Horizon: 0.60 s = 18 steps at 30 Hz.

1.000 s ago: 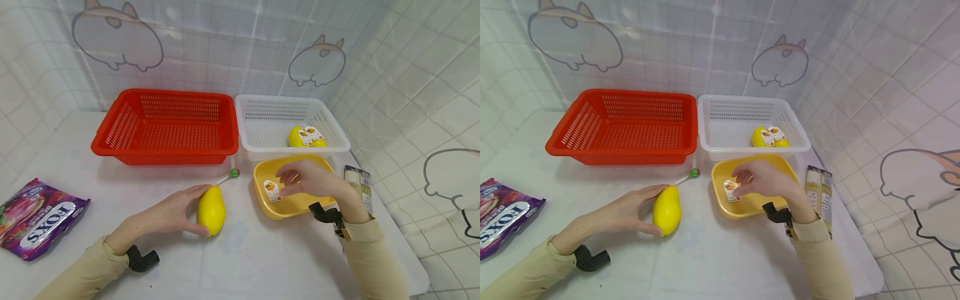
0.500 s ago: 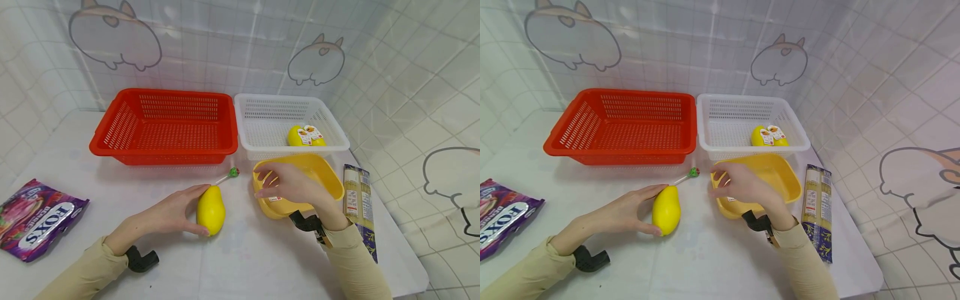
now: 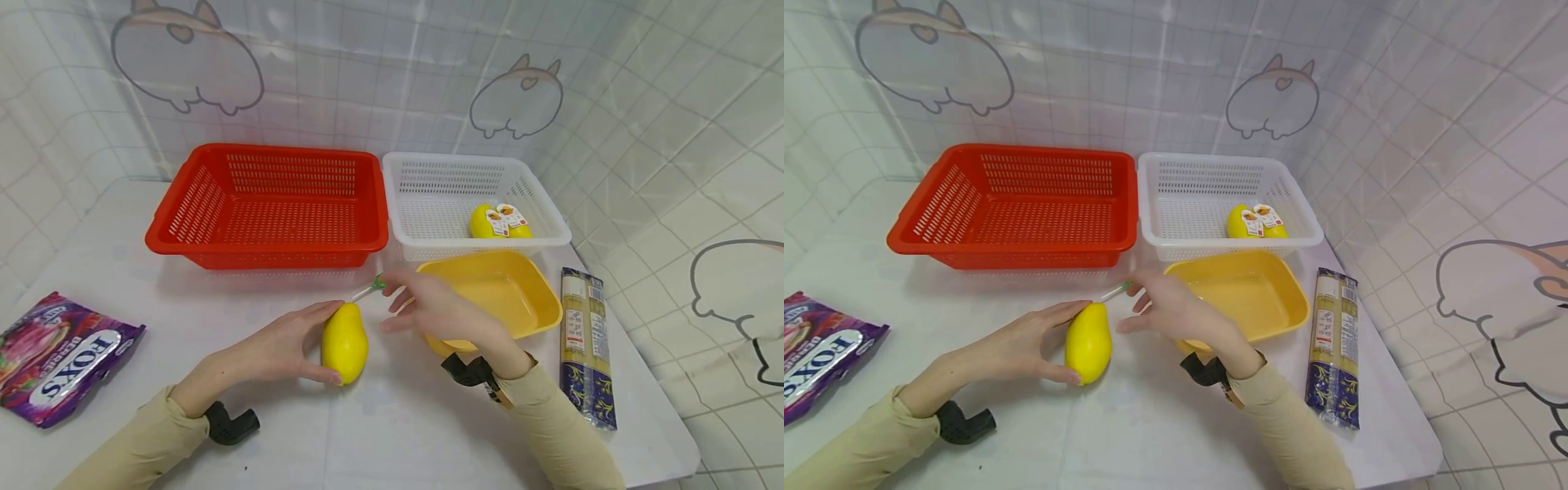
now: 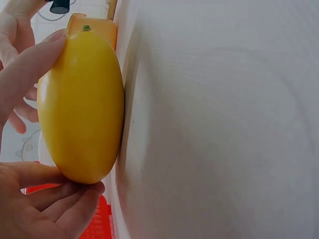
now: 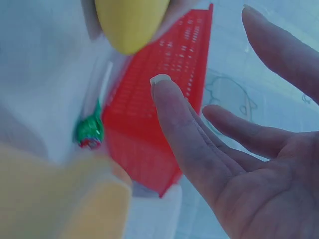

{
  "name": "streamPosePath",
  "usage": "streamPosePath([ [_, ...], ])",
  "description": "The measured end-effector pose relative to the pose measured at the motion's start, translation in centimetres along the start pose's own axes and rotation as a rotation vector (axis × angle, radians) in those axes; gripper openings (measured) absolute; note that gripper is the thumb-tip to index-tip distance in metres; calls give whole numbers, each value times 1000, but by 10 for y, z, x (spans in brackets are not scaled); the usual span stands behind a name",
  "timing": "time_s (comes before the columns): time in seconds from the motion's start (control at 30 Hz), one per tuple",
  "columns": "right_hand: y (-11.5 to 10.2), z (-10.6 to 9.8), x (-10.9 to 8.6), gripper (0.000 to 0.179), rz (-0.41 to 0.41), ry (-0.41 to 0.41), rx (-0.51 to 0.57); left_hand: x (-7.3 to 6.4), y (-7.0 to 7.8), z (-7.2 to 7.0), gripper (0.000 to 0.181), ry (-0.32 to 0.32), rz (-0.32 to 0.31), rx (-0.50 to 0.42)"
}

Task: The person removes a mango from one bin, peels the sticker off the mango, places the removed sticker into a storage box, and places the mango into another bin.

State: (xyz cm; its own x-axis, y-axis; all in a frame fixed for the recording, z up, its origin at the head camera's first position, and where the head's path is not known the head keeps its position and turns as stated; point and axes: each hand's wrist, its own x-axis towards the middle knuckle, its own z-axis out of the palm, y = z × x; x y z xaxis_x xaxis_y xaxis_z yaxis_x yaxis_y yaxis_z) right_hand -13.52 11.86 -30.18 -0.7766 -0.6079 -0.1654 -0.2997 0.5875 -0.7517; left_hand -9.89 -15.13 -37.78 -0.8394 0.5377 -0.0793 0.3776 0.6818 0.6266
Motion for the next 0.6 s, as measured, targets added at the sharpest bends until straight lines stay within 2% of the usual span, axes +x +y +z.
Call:
streamPosePath([
  [0.13,3,9,3,67,-21,-20,10,0,0,0,115,7,15,12],
  [0.33,6,21,7,79,4,-57,17,0,1,0,117,-6,-6,3],
  [0.6,11,34,14,82,22,-128,27,1,2,0,116,-11,-9,-2],
])
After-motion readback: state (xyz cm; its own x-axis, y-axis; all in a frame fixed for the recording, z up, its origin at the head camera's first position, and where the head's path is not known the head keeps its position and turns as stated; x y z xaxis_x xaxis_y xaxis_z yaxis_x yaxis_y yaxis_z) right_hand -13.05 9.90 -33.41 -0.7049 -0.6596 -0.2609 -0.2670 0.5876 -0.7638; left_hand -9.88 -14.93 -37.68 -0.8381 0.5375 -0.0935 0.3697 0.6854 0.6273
